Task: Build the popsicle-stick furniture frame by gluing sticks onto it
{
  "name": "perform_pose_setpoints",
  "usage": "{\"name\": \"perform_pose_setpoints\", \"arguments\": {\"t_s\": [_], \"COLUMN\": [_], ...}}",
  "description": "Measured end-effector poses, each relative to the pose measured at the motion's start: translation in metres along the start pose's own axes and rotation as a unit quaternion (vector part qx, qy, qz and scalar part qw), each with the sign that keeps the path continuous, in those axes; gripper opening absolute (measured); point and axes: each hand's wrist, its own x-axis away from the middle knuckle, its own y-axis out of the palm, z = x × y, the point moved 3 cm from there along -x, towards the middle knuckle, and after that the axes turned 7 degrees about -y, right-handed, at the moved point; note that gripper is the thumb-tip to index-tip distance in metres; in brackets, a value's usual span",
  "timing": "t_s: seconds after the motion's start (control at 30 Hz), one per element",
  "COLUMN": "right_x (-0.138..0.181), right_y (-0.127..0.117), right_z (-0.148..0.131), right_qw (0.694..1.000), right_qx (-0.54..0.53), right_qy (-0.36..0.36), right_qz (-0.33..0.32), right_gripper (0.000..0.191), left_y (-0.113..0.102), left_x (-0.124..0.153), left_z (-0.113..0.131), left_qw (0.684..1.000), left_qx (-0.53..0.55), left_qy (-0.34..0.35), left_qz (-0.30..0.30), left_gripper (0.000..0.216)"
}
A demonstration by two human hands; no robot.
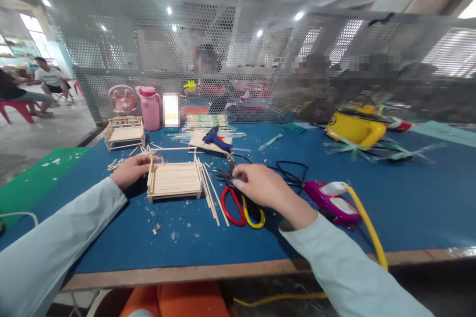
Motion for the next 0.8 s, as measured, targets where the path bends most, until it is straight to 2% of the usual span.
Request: {"name": "perform_pose_setpoints", "arguments": {"t_s": [0.07, 0.1, 0.17, 0.3, 0.43, 0.5, 0.57, 0.63, 0.7, 0.8], "right_x": [-0.026, -0.042, -0.072, -0.116, -0.13, -0.131, -0.131, -0.131, -0.132, -0.133], "right_y": [-0.01, -0.01, -0.003, 0.016, 0.021, 0.019, 0.018, 0.02, 0.026, 0.034], "right_z": [-0.012, -0.018, -0.028, -0.041, -0.044, -0.043, -0.042, -0.044, -0.048, -0.054], "right_qw": [0.996, 0.994, 0.991, 0.988, 0.984, 0.984, 0.986, 0.986, 0.984, 0.981], "right_qx": [-0.012, 0.001, 0.029, 0.056, 0.079, 0.09, 0.103, 0.113, 0.119, 0.125], "right_qy": [-0.07, -0.102, -0.134, -0.142, -0.146, -0.138, -0.126, -0.123, -0.132, -0.147], "right_qz": [0.047, 0.047, 0.01, -0.038, -0.071, -0.063, -0.039, -0.022, -0.02, -0.015], "right_gripper": [0.025, 0.027, 0.025, 0.023, 0.022, 0.023, 0.026, 0.03, 0.031, 0.029], "left_y": [0.001, 0.001, 0.002, 0.003, -0.004, -0.011, -0.019, -0.026, -0.034, -0.051], "left_x": [0.0, -0.001, -0.002, -0.003, -0.001, 0.0, 0.0, -0.002, -0.004, -0.008], "left_z": [-0.001, -0.002, -0.003, -0.004, 0.003, 0.007, 0.009, 0.009, 0.009, 0.01], "left_qw": [1.0, 1.0, 1.0, 0.999, 0.999, 0.998, 0.997, 0.997, 0.994, 0.966], "left_qx": [0.008, 0.013, 0.024, 0.035, 0.026, 0.022, 0.026, 0.04, 0.067, 0.113], "left_qy": [-0.003, -0.005, -0.009, -0.019, -0.028, -0.036, -0.049, -0.059, -0.052, 0.003], "left_qz": [-0.007, -0.007, -0.003, -0.001, -0.036, -0.055, -0.047, -0.005, 0.067, 0.234], "left_gripper": [0.041, 0.042, 0.044, 0.048, 0.042, 0.042, 0.043, 0.041, 0.034, 0.029]}}
